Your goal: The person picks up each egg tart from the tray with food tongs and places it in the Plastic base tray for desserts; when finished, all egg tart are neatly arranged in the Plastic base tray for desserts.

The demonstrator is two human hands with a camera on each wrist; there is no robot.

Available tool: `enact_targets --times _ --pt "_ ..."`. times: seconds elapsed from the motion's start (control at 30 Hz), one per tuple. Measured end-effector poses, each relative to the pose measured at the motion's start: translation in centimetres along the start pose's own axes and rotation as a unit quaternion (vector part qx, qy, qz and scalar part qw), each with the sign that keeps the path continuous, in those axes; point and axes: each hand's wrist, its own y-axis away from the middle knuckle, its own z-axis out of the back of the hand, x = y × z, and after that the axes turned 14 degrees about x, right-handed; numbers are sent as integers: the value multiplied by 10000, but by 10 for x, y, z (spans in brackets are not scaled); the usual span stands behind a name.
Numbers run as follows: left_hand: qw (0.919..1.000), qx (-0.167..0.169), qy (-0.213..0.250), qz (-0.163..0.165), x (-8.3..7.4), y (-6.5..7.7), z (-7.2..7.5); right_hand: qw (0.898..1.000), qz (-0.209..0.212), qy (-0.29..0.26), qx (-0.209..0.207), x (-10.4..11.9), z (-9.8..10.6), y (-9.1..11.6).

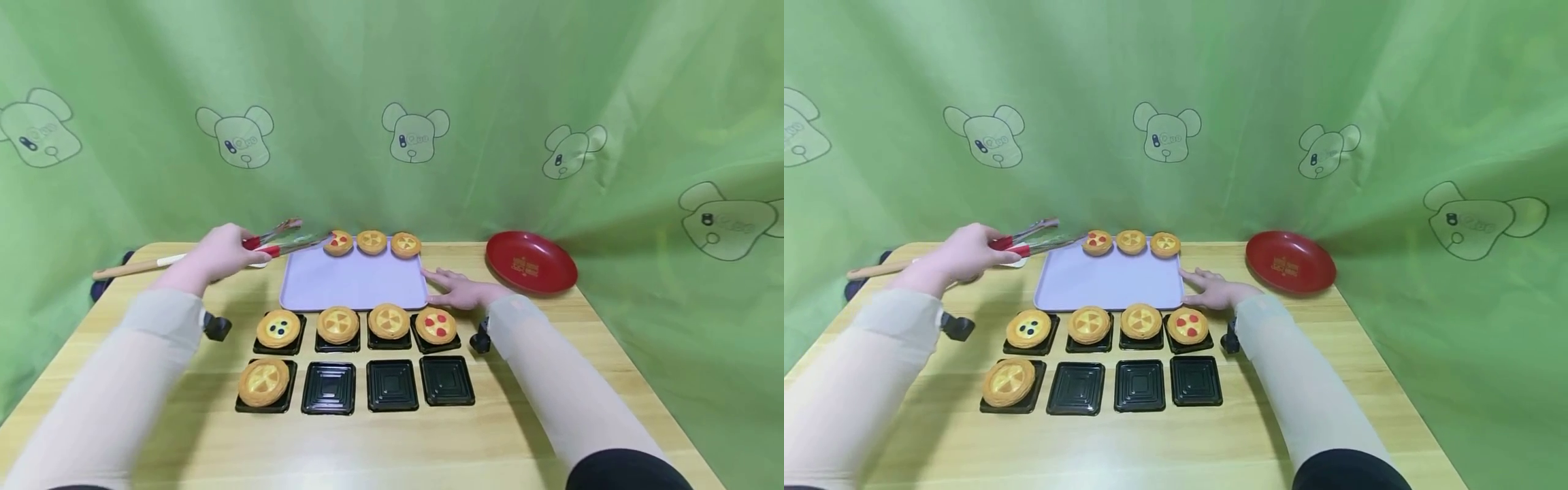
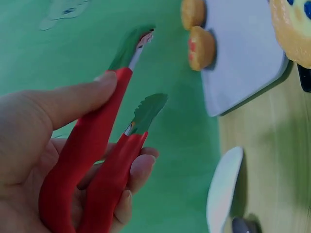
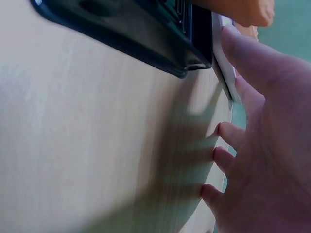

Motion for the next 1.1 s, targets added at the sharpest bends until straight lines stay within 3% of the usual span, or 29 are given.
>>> enact_targets --times 0.17,0.43,0.77,1.1 --pt "9992 210 -333 -5 -4 -33 -15 9999 91 -89 -27 0 -1 0" --pt "9968 418 -675 -22 -16 -62 -35 9996 180 -209 -52 -3 -5 -1" --pt "9974 270 -620 228 -24 -76 -47 9998 75 -168 -73 0 -4 1" --pt "9972 28 -629 404 -31 -66 -50 9998 132 -142 -29 0 -3 2"
